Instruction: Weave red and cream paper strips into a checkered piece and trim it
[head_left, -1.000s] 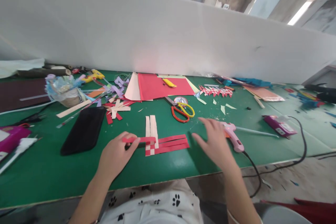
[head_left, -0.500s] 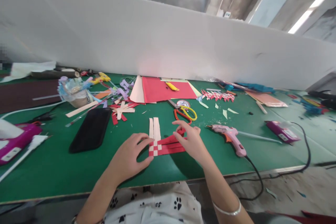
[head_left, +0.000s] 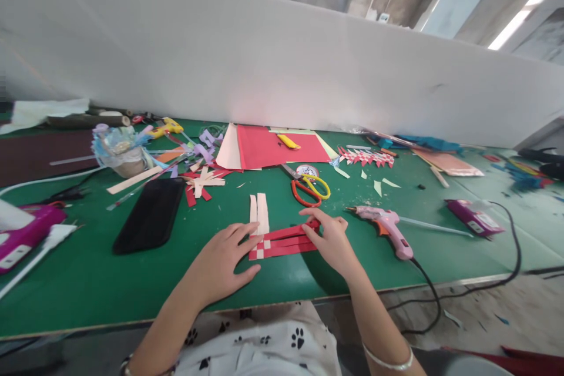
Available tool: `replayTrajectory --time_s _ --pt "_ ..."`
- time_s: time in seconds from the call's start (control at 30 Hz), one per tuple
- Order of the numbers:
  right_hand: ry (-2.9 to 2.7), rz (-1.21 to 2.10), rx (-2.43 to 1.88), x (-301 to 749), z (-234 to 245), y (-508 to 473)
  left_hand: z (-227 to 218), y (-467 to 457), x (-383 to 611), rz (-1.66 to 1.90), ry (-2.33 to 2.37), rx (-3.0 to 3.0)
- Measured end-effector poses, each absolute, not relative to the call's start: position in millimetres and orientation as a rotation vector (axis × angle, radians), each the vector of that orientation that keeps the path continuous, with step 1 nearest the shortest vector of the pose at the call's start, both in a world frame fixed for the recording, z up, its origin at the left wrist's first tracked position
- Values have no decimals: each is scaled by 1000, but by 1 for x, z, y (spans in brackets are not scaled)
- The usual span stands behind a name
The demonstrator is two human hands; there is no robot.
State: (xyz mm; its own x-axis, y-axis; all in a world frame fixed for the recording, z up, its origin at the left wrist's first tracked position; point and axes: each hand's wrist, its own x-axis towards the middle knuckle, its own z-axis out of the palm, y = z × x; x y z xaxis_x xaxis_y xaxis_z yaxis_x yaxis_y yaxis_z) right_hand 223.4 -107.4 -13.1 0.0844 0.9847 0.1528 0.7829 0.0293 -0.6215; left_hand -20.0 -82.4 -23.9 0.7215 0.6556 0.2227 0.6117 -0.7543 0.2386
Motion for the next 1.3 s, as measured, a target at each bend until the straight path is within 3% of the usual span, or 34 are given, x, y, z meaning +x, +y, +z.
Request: replayTrajectory --time_s 0.4,0.97,1.3 --pt "-1735 402 -1826 226 -14 -109 -25 -83 -19 441 1036 2765" --pt "-1971 -58 -1904 219 -25 -110 -24 -83 -19 440 1004 2764" --pt "-2054 -136 -1970 214 -23 -110 -26 -82 -19 426 1012 2776"
